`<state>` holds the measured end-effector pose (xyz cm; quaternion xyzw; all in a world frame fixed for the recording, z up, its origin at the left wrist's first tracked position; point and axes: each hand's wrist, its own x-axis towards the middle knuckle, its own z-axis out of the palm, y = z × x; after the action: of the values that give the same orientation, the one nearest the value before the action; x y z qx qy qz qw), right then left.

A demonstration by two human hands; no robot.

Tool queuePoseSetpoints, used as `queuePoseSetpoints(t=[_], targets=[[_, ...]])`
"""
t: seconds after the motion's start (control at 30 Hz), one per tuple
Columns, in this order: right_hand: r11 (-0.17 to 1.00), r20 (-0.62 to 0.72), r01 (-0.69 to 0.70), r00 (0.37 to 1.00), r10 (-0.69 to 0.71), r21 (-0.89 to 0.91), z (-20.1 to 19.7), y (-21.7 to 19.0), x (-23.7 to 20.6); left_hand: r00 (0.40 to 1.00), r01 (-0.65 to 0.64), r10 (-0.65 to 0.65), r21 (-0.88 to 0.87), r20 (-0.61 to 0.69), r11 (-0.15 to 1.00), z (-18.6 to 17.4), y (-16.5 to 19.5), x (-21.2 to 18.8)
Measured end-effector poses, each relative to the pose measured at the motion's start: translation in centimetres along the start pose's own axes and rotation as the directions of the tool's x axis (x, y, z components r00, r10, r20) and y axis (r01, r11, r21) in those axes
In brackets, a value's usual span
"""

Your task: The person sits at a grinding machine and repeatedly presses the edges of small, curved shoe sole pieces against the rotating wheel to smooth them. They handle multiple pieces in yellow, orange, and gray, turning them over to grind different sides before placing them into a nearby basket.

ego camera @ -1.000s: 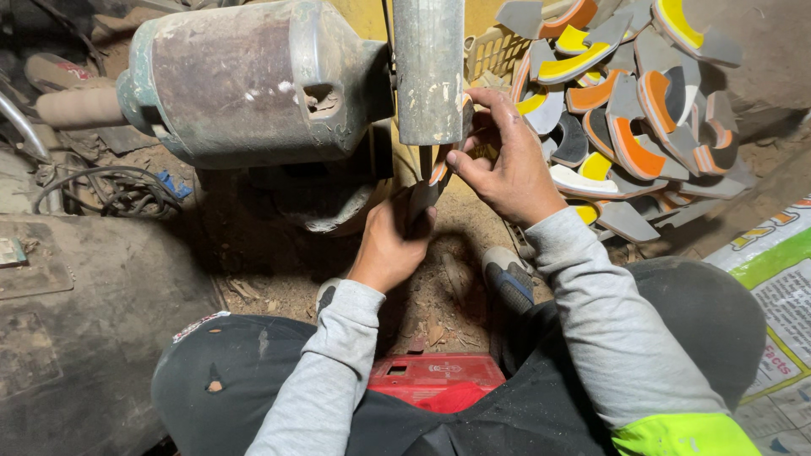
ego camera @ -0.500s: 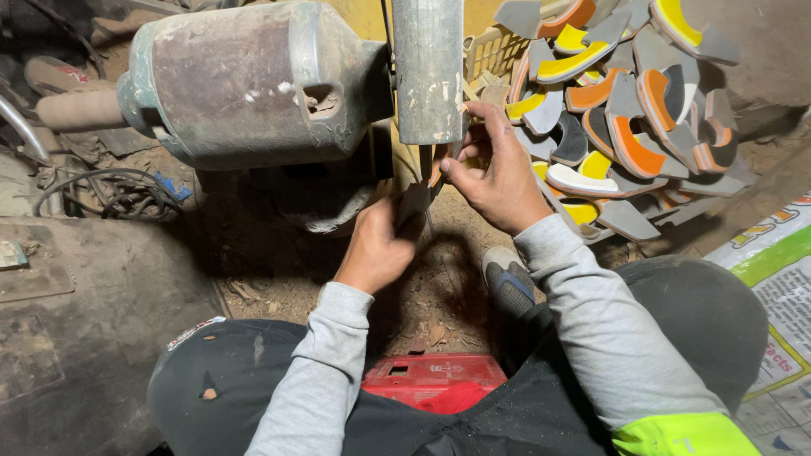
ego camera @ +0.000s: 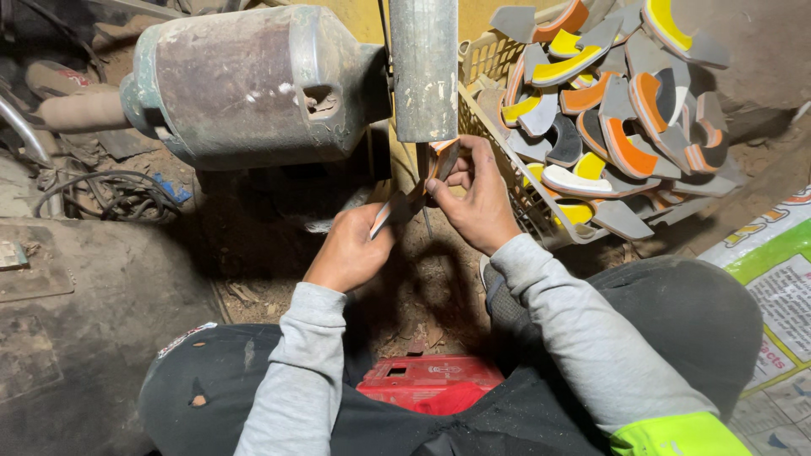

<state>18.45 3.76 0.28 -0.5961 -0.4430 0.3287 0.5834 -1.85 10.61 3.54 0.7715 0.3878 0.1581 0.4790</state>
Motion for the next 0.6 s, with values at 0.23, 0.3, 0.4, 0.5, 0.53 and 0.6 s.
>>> queuePoseSetpoints(t=[0.23, 0.3, 0.4, 0.5, 0.53, 0.6], targets=[[0.992, -0.014, -0.077, 0.997, 0.079, 0.096, 0.9, 0.7, -0.9, 0.994, 0.073, -0.076, 0.046, 0.076, 0.996, -1.3, 0.8, -0.1], [0.995, -0.016, -0.063, 0.998, 0.064, 0.079, 1.1, 0.8, -1.2, 0.991, 0.081, -0.086, 0.047, 0.101, 0.996, -1.6, 0.7, 0.0], [0.996, -0.017, -0.063, 0.998, 0.064, 0.062, 1.2, 1.0, -1.4, 0.989, 0.084, -0.087, 0.029, 0.124, 0.996, -1.7, 0.4, 0.0], [0.994, -0.007, -0.075, 0.997, 0.076, 0.082, 1.2, 1.5, -1.6, 0.986, 0.101, -0.105, 0.036, 0.133, 0.994, -1.9, 0.0, 0.0], [0.992, -0.003, -0.078, 0.997, 0.079, 0.095, 1.1, 1.7, -1.7, 0.985, 0.095, -0.101, 0.050, 0.136, 0.994, -2.0, -0.1, 0.0], [0.970, 0.014, -0.233, 0.972, 0.233, 0.075, 1.1, 2.3, -1.5, 0.995, 0.024, -0.035, 0.115, 0.094, 0.993, -1.7, -0.2, -0.1]])
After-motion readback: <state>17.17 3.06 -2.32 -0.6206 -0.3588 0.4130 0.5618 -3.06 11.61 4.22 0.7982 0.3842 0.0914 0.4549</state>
